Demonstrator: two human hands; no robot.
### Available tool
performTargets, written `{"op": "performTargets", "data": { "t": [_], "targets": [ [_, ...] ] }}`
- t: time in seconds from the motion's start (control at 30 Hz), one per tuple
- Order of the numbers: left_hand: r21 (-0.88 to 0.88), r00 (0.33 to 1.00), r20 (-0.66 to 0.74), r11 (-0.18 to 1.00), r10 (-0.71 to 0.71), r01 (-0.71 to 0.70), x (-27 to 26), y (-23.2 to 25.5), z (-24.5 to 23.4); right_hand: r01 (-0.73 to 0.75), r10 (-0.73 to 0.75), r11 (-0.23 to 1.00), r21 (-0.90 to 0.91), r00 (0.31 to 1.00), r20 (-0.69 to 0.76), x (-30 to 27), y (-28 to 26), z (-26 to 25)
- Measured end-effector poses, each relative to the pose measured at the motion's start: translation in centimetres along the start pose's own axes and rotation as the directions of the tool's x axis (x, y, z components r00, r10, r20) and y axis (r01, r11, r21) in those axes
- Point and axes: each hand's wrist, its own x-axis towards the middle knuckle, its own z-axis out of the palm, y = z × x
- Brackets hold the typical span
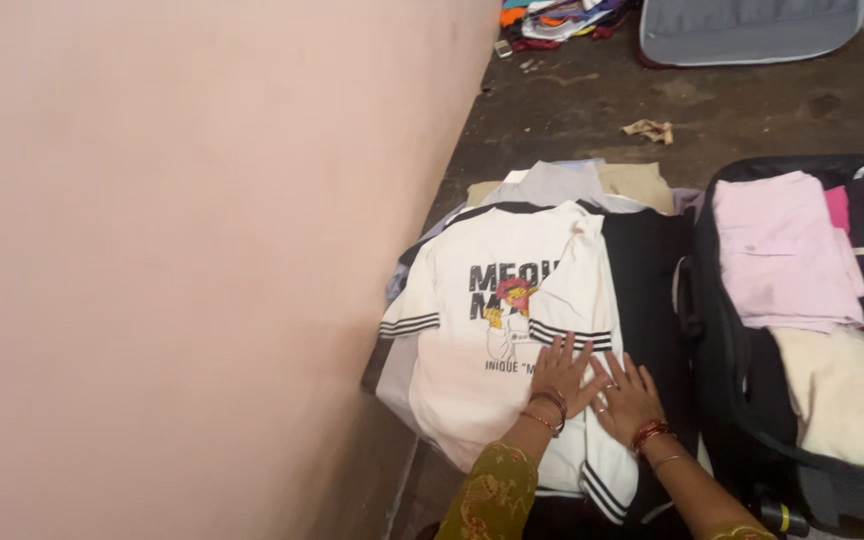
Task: The person folds a pink long-sleeved shirt and a white t-shirt with black stripes by hand and places them into an open black suitcase.
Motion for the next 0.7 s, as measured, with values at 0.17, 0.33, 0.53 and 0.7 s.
{"op": "performTargets", "data": {
  "t": [0.17, 0.33, 0.53, 0.7],
  "targets": [
    [-0.063, 0.999, -0.038, 0.998, 0.012, -0.014, -4.8, 1.5, -1.3, -0.034, 0.036, 0.999, -0.03, 0.998, 0.06, -1.3, -0.6, -0.2],
    [-0.088, 0.995, -0.103, 0.996, 0.011, -0.02, -8.7, 3.0, -0.6, -0.018, 0.021, 0.997, -0.08, 0.999, 0.031, -4.3, -1.1, 0.5],
    [-0.179, 0.969, -0.245, 0.982, 0.015, -0.061, -12.3, 3.3, 5.0, 0.0, 0.017, 0.98, -0.197, 0.996, 0.086, -9.6, -2.7, 0.1],
    [-0.231, 0.878, -0.476, 0.971, -0.059, -0.06, -16.1, 4.5, 9.2, -0.03, 0.022, 0.99, -0.14, 0.998, -0.057, -12.3, -3.5, 2.3]
  ]
}}
